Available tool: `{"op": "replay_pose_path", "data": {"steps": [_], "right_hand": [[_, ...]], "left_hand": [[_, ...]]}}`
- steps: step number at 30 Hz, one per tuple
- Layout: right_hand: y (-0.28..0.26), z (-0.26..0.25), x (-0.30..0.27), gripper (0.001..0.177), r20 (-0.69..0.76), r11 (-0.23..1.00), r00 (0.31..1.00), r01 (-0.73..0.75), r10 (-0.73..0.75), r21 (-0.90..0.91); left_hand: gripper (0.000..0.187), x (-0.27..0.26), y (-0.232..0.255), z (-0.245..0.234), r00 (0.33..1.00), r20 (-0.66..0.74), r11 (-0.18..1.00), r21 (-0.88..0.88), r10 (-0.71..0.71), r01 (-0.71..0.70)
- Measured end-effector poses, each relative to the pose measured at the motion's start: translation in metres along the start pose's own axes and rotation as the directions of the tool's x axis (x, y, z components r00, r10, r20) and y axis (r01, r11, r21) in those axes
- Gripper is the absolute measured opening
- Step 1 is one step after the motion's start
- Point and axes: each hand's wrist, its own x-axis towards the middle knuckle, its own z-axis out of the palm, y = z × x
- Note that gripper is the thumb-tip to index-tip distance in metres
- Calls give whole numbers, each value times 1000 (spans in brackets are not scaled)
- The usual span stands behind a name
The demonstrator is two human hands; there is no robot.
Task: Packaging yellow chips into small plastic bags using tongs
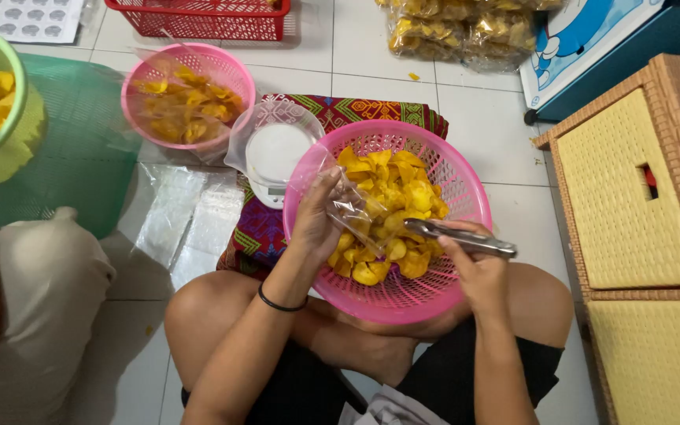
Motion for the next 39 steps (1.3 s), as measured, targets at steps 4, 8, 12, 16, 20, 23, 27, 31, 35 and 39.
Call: {"op": "replay_pose_path", "data": {"steps": [4, 8, 12, 16, 20, 23, 27, 31, 35, 39], "right_hand": [[-8, -12, -5, 27, -139, 984, 988, -40, 65, 173], [-1, -37, -8, 27, -210, 895, 966, -46, 154, 444], [-12, -44, -15, 28, -208, 799, 957, -39, 203, 600], [-18, -30, -21, 24, -234, 784, 946, -32, 223, 620], [-36, -15, -26, 23, -243, 776, 938, -41, 246, 629], [-46, -2, -27, 24, -249, 770, 933, -44, 259, 636], [-42, 14, -27, 21, -250, 773, 929, -56, 271, 631], [-41, 29, -28, 23, -221, 766, 945, -44, 239, 641], [-46, 44, -30, 24, -270, 837, 957, 59, 108, 544], [-56, 49, -33, 21, -198, 889, 978, 143, -61, 434]], "left_hand": [[33, 3, -3, -3, 1000, -9, 1000, -12, 15, -16], [28, -7, 6, 11, 999, -24, 999, -2, 40, -40], [27, 22, -16, -19, 998, -27, 998, -17, 59, -60], [28, -1, -6, 5, 997, -36, 997, -41, 70, -72], [31, -15, 3, 21, 994, -40, 991, -81, 106, -109], [31, -25, 6, 30, 991, -34, 987, -91, 133, -135], [21, -24, -9, 28, 990, 11, 970, -202, 139, -134], [33, -29, -22, 28, 990, 91, 970, -227, 111, -88], [33, -40, -26, 39, 982, 179, 968, -251, 51, -4], [36, -48, -39, 40, 945, 324, 977, -181, -50, 114]]}}
